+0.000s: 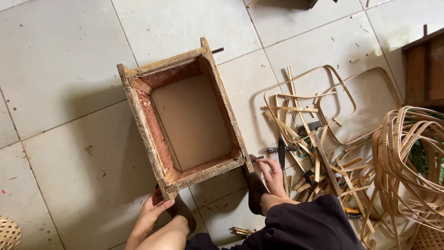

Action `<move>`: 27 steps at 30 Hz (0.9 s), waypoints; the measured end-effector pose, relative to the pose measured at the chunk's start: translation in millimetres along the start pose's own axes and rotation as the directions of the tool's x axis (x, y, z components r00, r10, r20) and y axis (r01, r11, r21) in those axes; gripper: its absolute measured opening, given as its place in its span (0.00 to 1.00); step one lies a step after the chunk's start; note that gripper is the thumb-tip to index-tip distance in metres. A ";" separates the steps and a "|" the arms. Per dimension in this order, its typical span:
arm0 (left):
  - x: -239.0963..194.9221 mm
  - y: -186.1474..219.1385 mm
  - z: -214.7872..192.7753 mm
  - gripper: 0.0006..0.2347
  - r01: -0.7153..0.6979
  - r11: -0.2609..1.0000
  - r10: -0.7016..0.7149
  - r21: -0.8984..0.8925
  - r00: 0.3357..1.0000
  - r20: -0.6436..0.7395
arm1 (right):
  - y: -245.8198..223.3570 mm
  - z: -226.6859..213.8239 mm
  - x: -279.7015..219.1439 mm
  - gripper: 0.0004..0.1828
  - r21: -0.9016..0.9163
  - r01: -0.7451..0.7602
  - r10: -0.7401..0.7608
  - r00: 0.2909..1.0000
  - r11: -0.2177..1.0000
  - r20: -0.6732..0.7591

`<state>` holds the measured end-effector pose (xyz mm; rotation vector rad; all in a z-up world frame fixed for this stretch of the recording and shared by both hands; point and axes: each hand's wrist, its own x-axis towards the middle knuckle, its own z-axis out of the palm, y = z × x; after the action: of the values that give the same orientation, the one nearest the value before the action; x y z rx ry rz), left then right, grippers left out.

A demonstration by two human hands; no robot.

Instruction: The person is assembling a rectangular basket by inserting bamboo strips into a wooden mold. They use a hammer to secure the strips and adjust the mold's clamps to shape the basket.

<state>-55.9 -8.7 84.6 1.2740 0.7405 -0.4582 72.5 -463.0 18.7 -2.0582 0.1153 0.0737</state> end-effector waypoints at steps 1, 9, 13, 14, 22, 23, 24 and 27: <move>1.2 -1.4 -0.9 0.36 0.001 1.000 -0.001 0.013 1.000 -0.001 | -8.3 -0.3 3.4 0.16 -0.244 0.240 -0.243 0.970 0.939 0.022; 1.7 -8.9 -6.6 0.38 0.019 1.000 -0.019 0.019 1.000 0.011 | -59.1 11.2 45.8 0.10 -0.696 0.327 0.105 0.859 0.640 0.501; 11.1 -3.9 -7.7 0.38 0.013 1.000 -0.013 0.009 0.999 0.049 | -56.8 10.6 38.3 0.11 -0.428 0.495 -0.386 0.866 0.756 0.319; 9.1 -7.5 -8.0 0.38 0.032 0.999 -0.033 0.020 0.998 0.051 | -55.5 9.0 29.7 0.13 -0.416 0.509 -0.420 0.860 0.754 0.290; 9.7 -20.4 -12.7 0.36 0.119 0.983 -0.121 0.137 0.993 0.009 | -56.4 10.7 36.9 0.09 -0.518 0.413 -0.255 0.901 0.749 0.350; 7.6 -24.4 -10.7 0.37 0.129 0.984 -0.130 0.126 0.991 0.000 | -54.3 9.2 38.1 0.09 -0.608 0.331 -0.074 0.910 0.722 0.408; 7.0 -26.5 -9.8 0.38 0.146 0.985 -0.145 0.090 0.989 -0.013 | -52.8 10.5 41.1 0.11 -0.691 0.264 0.107 0.890 0.673 0.443; 9.2 -25.8 -8.6 0.42 0.173 0.984 -0.172 0.029 0.984 -0.044 | -50.6 14.2 47.2 0.10 -0.431 0.405 -0.287 0.905 0.806 0.313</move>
<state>-69.2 -6.1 59.3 1.2576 0.8856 -0.5881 125.1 -429.2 51.5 -2.5241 -0.4818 0.1263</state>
